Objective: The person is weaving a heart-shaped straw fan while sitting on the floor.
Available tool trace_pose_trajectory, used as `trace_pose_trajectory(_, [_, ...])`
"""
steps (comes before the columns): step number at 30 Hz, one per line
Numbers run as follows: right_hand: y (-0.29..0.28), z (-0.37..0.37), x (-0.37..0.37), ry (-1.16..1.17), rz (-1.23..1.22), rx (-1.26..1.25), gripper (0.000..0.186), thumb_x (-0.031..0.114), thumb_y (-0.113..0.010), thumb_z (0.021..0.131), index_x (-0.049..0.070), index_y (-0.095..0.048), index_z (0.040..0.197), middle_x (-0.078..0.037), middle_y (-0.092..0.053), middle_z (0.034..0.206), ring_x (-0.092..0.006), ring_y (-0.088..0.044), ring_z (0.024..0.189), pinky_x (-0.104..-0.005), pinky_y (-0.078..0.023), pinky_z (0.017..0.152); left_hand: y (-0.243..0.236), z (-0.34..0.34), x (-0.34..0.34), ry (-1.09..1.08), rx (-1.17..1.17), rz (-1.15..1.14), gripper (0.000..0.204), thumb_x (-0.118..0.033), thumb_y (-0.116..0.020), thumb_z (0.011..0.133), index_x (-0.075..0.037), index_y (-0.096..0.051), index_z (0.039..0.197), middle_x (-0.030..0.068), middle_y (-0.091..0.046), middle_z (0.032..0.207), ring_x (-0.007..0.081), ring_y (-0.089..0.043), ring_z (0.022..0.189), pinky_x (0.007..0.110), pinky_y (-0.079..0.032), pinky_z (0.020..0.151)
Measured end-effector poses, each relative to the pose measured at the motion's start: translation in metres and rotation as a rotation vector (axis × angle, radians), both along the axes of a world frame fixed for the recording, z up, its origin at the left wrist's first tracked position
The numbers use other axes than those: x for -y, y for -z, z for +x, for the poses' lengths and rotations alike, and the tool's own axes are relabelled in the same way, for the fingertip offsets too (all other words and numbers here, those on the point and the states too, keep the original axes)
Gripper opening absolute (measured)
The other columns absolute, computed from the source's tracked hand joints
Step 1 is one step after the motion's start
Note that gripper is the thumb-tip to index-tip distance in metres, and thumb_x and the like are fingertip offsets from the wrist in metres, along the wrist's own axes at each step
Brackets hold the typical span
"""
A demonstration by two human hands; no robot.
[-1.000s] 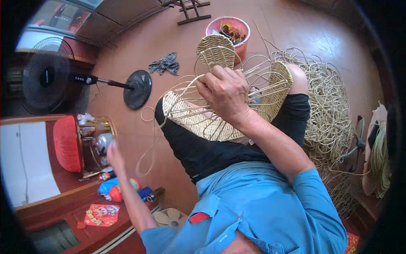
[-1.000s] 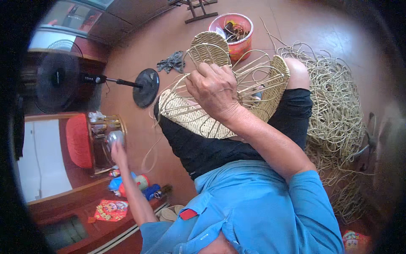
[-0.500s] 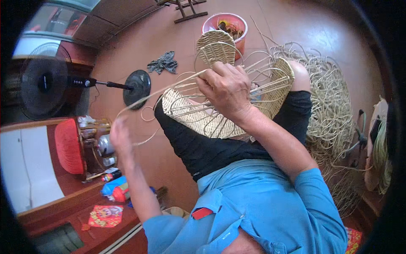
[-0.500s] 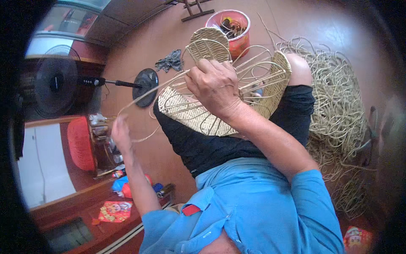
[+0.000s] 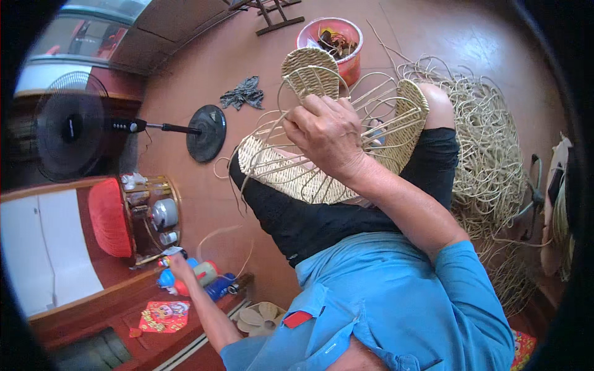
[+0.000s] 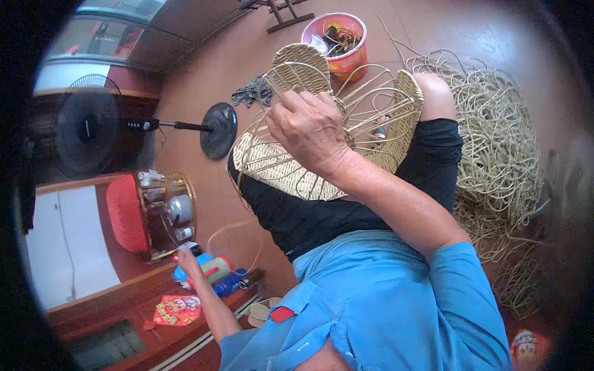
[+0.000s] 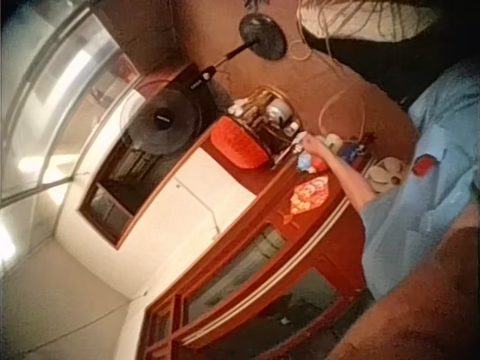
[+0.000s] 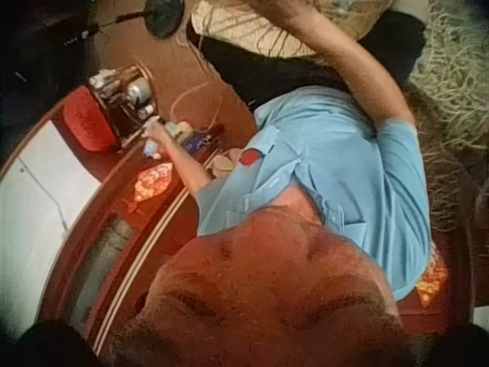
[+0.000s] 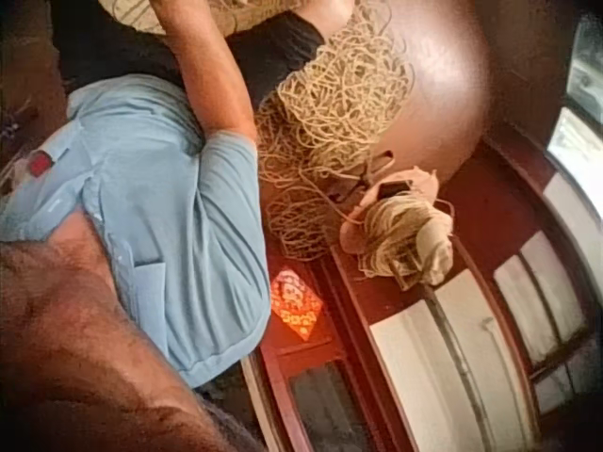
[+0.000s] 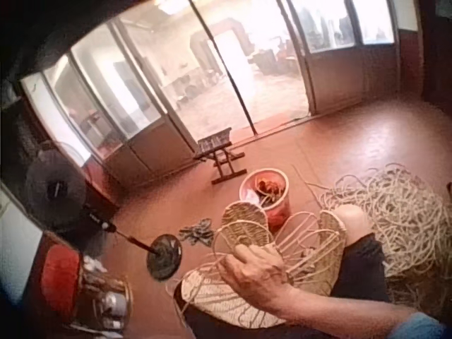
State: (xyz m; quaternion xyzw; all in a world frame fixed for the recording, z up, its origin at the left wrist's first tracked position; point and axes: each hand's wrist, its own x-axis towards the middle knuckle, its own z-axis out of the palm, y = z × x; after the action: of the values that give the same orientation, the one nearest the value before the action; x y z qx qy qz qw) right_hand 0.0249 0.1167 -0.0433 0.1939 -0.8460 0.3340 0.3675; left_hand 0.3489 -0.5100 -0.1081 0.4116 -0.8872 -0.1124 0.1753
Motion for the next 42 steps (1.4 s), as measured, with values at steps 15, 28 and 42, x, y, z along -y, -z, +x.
trace_pose_trajectory(15, [-0.002,0.003,-0.008,0.029,0.025,0.072,0.025,0.029,-0.081,0.093,0.015,-0.065,0.080,-0.002,-0.059,0.083,-0.0231,-0.066,0.079,-0.0416,-0.047,0.073,-0.108,-0.310,-0.472,1.003,-0.145,0.471,0.030,-0.022,-0.057,0.113,-0.002,-0.077,0.123,0.0167,-0.077,0.113,0.0309,-0.071,0.104,0.041,-0.053,0.098])
trace_pose_trajectory(28, [-0.006,0.004,-0.014,-0.045,-0.037,0.145,0.023,0.026,-0.081,0.093,0.011,-0.068,0.104,-0.006,-0.066,0.090,-0.0295,-0.070,0.082,-0.0442,-0.049,0.074,-0.110,-0.313,-0.487,0.991,-0.361,1.114,0.040,-0.001,-0.055,0.110,0.002,-0.058,0.150,0.0150,-0.075,0.129,0.0168,-0.070,0.119,0.033,-0.053,0.107])
trace_pose_trajectory(42, [-0.015,0.008,-0.009,-0.071,-0.135,0.186,0.018,0.024,-0.080,0.099,0.009,-0.077,0.109,-0.009,-0.078,0.088,-0.0262,-0.078,0.077,-0.0398,-0.059,0.069,-0.097,-0.307,-0.482,1.049,-0.375,0.982,0.064,0.002,-0.045,0.101,-0.001,-0.040,0.164,0.0218,-0.077,0.123,0.0278,-0.073,0.119,0.042,-0.052,0.111])
